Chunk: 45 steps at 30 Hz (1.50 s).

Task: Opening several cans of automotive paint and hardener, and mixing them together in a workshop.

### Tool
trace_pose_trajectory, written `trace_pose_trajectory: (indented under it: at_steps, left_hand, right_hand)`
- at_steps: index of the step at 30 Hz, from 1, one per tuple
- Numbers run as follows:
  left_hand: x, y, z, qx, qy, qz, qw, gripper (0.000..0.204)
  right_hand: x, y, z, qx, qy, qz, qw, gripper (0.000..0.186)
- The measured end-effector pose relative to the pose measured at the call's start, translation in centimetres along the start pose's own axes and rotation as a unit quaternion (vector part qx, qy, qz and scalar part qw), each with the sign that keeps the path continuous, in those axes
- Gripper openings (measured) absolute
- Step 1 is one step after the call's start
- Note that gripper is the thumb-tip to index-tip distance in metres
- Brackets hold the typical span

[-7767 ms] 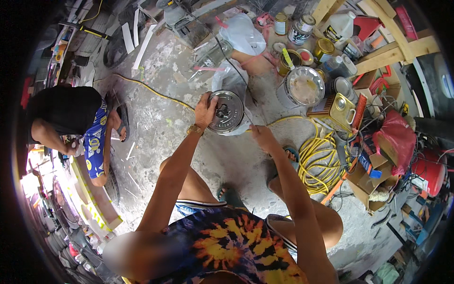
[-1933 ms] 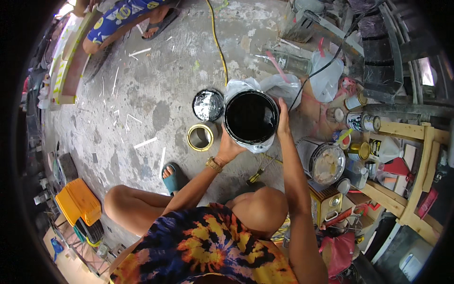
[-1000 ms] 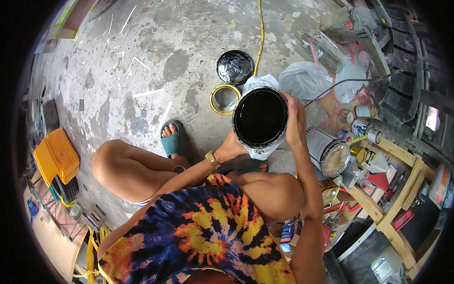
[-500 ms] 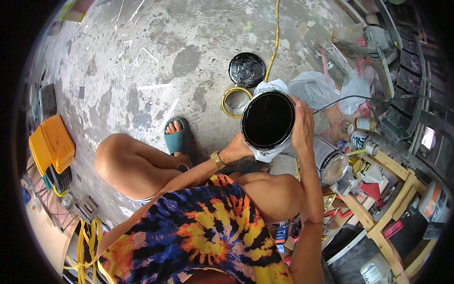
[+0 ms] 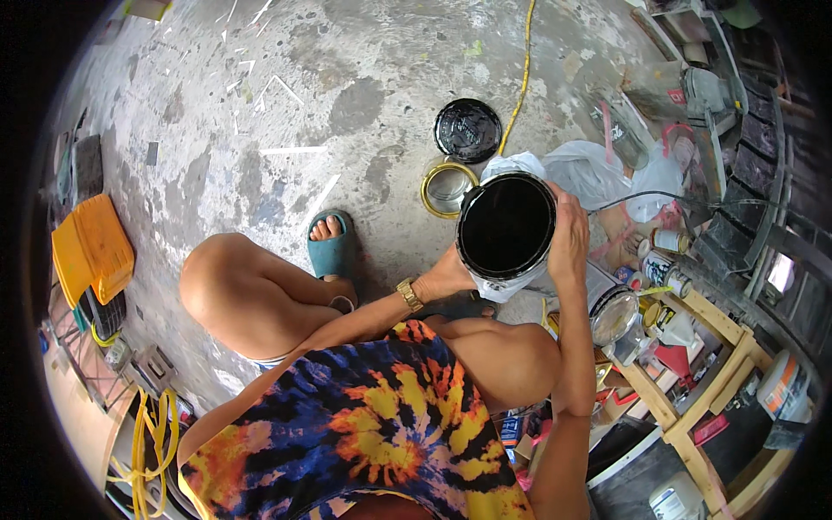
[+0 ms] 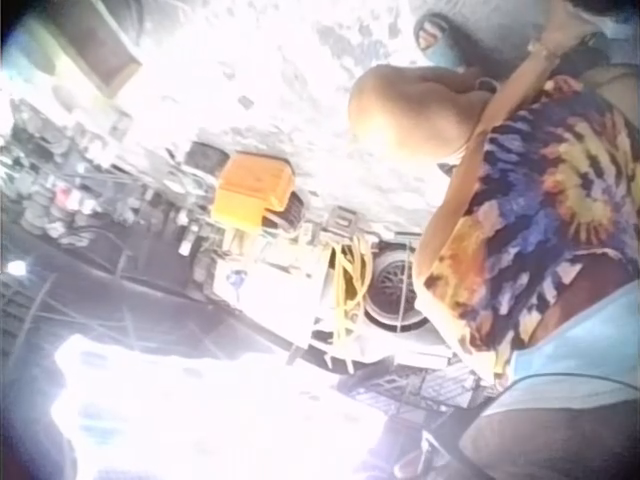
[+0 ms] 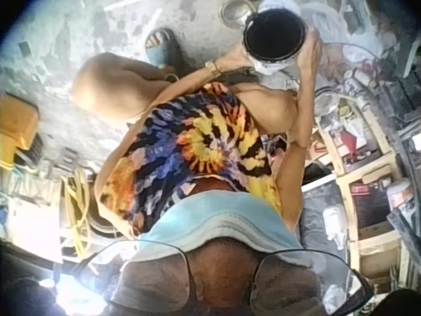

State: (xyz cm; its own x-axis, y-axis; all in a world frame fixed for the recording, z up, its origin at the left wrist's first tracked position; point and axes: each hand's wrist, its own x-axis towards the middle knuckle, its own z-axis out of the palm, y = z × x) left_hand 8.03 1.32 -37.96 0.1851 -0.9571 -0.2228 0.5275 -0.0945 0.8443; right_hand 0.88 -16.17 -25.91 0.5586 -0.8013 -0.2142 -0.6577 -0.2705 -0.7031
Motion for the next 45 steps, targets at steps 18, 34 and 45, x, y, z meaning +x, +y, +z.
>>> trace_pose_trajectory:
  at_steps: [18,34,45]
  left_hand:
    - [-0.5,1.7,0.6,0.095,0.039,0.032,0.994,0.115]
    - [-0.3,3.8,1.3,0.147,0.096,0.078,0.981,0.119]
    - [-0.3,4.5,1.3,0.130,0.105,0.076,0.983,0.118]
  right_hand:
    - [0.0,0.8,-0.5,0.129,-0.014,0.059,0.990,0.055]
    - [0.0,2.4,-0.7,0.253,-0.004,0.083,0.964,0.058]
    - [-0.2,0.9,-0.8,0.280,-0.027,0.074,0.957,0.058]
